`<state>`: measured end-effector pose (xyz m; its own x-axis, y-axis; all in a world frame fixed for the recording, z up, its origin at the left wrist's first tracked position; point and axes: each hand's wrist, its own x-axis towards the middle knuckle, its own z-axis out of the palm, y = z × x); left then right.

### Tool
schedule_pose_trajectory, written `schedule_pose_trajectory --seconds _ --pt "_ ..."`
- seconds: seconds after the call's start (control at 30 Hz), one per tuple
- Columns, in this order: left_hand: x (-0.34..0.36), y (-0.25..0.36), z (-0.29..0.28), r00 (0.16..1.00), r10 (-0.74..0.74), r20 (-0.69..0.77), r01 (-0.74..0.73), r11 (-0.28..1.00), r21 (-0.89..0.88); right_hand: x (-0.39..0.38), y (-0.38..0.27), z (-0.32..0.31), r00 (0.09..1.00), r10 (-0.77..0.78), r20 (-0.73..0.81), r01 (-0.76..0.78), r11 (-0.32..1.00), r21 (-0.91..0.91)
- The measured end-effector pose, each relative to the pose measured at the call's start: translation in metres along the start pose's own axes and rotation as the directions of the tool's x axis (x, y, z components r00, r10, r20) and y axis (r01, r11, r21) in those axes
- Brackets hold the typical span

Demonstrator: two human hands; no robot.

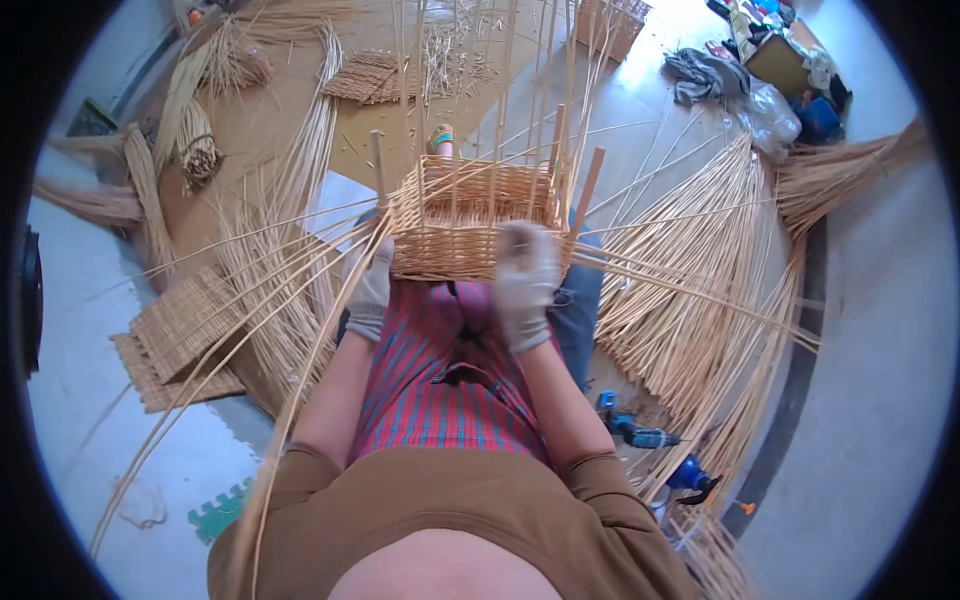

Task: Weaving a rectangular basket using long straw or rattan strips.

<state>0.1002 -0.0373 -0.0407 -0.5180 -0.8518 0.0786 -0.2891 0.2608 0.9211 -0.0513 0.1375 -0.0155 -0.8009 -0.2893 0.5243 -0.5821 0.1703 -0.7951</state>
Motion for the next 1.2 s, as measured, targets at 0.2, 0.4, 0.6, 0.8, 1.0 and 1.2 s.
schedule_pose_trajectory --seconds 0.2,0.4,0.6,0.8,1.0,1.2 --pt "0.008 -0.046 -0.018 0.995 0.088 0.045 -0.075 0.968 -0.238 -0.061 -0.126 0.071 0.548 -0.553 0.628 0.31 0.831 0.461" --pt "-0.024 0.062 -0.057 0.938 -0.086 0.337 0.109 0.993 -0.05 -0.044 -0.089 0.022 0.228 -0.612 0.757 0.417 0.764 0.493" --pt "-0.033 -0.019 -0.038 0.998 -0.041 -0.04 0.017 0.873 -0.487 0.024 -0.11 0.037 0.719 -0.57 0.397 0.521 0.821 0.235" --pt "-0.058 -0.033 0.006 0.967 -0.16 0.201 0.256 0.577 -0.775 0.033 0.014 0.03 0.908 0.418 0.031 -0.374 0.774 0.512" --pt "0.027 0.038 0.04 0.899 -0.148 0.413 0.274 0.925 -0.265 0.02 0.001 0.022 0.921 0.389 0.009 -0.365 0.855 0.369" --pt "0.028 0.014 0.067 0.96 -0.092 0.266 0.175 0.935 -0.309 0.121 -0.052 0.086 0.917 -0.147 0.37 0.204 0.972 -0.12"
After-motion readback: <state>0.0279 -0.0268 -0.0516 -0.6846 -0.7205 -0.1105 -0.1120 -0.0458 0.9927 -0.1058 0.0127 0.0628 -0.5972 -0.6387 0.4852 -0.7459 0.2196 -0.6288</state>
